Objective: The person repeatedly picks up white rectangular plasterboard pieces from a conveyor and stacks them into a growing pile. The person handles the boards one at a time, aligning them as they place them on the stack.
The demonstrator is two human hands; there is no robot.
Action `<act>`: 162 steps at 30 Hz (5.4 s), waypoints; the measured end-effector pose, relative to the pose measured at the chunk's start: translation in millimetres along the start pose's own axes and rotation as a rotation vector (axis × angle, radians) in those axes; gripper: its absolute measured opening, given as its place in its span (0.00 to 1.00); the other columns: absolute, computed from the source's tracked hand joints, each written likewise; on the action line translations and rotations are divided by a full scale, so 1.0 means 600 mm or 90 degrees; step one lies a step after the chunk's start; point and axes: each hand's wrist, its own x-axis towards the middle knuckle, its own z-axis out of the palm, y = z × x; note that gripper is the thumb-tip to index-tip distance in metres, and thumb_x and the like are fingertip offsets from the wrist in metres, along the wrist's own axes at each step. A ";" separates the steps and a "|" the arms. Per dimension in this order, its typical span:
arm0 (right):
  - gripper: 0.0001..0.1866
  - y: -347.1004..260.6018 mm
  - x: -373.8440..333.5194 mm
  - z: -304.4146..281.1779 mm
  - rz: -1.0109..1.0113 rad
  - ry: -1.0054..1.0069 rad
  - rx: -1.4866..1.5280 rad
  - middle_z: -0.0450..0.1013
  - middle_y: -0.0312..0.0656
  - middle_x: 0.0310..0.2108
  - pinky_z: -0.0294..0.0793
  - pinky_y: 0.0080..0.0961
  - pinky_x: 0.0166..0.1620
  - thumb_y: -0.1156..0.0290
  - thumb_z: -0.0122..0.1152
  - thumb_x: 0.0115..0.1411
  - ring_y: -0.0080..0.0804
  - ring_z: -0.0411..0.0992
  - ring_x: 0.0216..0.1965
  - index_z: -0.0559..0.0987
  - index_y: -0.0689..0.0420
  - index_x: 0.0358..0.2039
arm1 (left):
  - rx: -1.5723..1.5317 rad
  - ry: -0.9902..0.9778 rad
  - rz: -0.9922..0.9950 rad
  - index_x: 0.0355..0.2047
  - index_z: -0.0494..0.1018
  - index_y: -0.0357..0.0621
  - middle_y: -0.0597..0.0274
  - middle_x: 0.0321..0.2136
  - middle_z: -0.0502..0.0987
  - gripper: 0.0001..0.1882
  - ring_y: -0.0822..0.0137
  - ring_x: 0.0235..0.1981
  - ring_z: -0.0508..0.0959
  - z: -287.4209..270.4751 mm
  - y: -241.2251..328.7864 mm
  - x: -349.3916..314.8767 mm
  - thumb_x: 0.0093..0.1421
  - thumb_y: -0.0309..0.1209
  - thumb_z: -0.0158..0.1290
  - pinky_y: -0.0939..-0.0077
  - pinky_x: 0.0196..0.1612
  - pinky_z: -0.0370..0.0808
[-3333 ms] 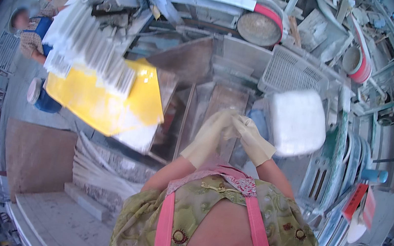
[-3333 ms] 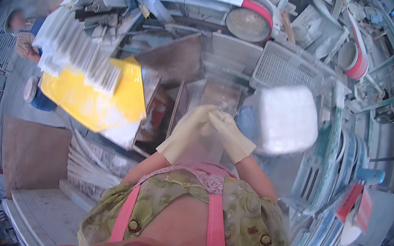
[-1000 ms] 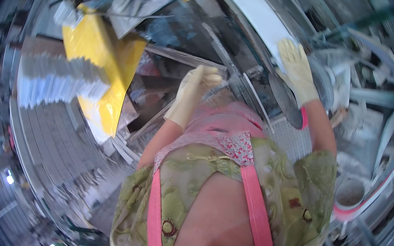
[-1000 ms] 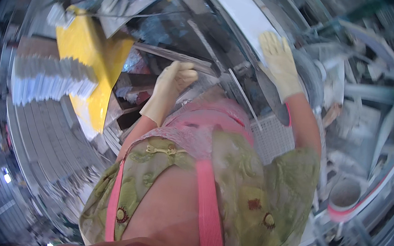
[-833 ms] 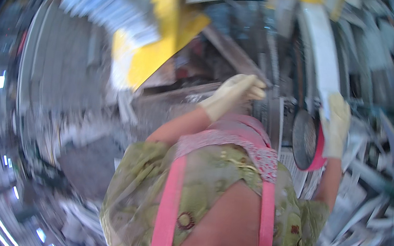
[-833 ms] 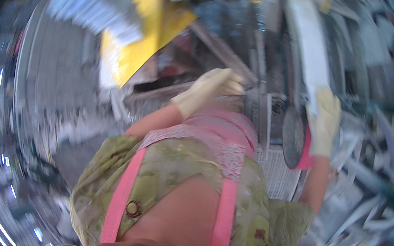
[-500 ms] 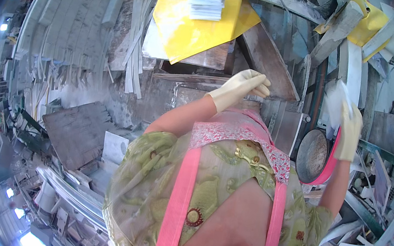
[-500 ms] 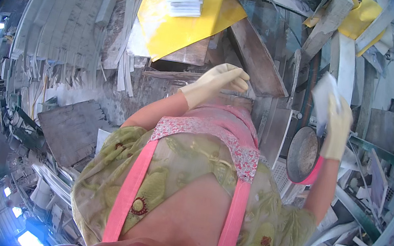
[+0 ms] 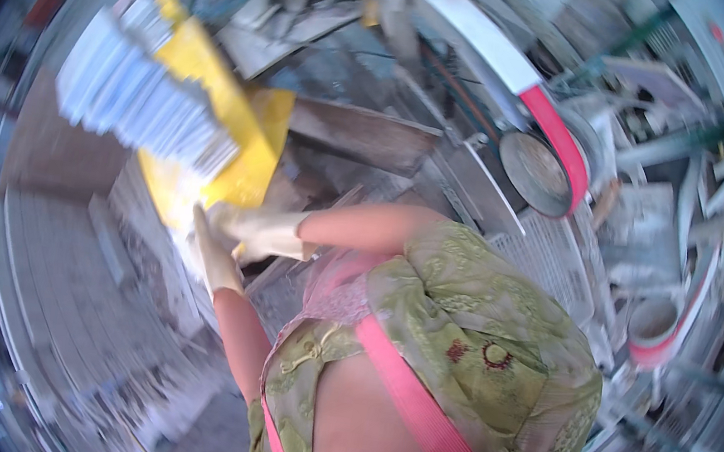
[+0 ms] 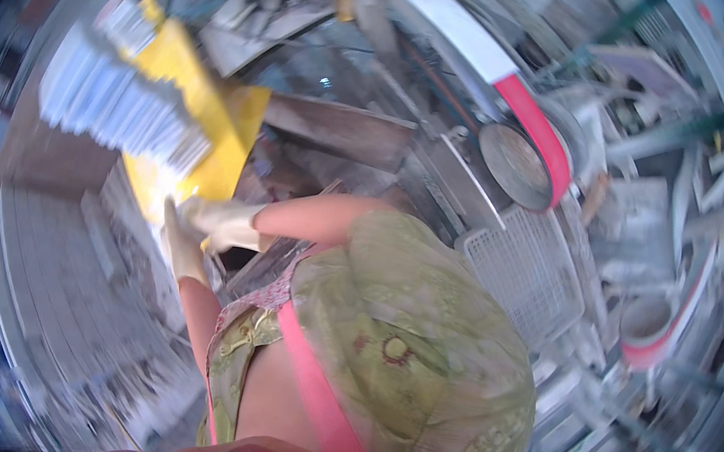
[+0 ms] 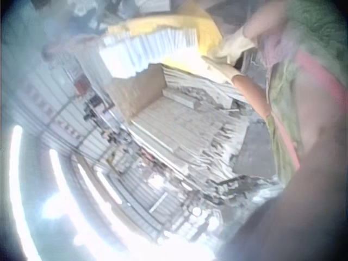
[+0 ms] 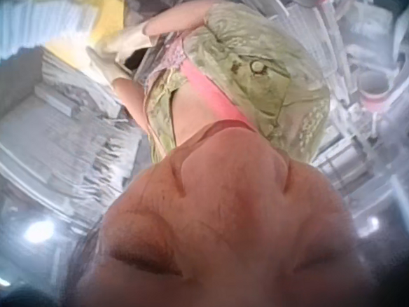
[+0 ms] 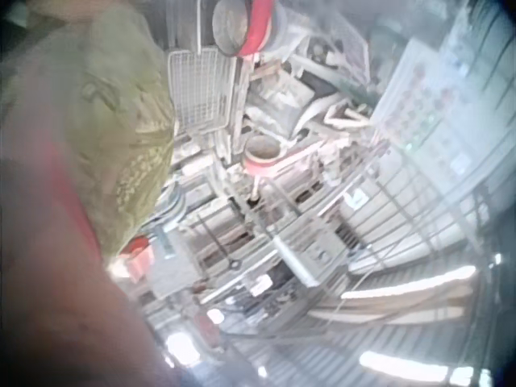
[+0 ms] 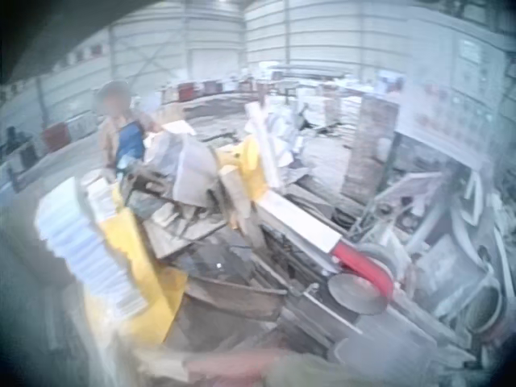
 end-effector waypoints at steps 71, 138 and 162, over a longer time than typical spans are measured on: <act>0.26 -0.091 -0.678 -0.612 -0.379 1.295 -0.625 0.67 0.50 0.66 0.50 0.41 0.74 0.57 0.45 0.68 0.45 0.60 0.70 0.75 0.54 0.61 | 0.301 -0.104 0.064 0.56 0.71 0.42 0.50 0.50 0.75 0.24 0.53 0.50 0.77 0.065 0.028 0.122 0.64 0.41 0.53 0.53 0.52 0.77; 0.25 -0.324 -0.391 -0.331 -0.345 0.427 -0.607 0.79 0.36 0.40 0.73 0.26 0.43 0.55 0.62 0.67 0.22 0.74 0.39 0.81 0.67 0.50 | 0.399 0.079 0.082 0.49 0.71 0.25 0.43 0.42 0.79 0.29 0.55 0.42 0.83 0.005 0.023 -0.002 0.61 0.43 0.52 0.66 0.39 0.81; 0.27 -0.170 -0.177 -0.275 -0.487 0.199 -0.885 0.79 0.55 0.50 0.74 0.47 0.52 0.50 0.64 0.58 0.53 0.77 0.48 0.83 0.55 0.51 | 0.280 0.140 0.151 0.60 0.61 0.24 0.40 0.55 0.72 0.38 0.54 0.53 0.76 0.089 -0.007 0.005 0.59 0.39 0.62 0.63 0.55 0.76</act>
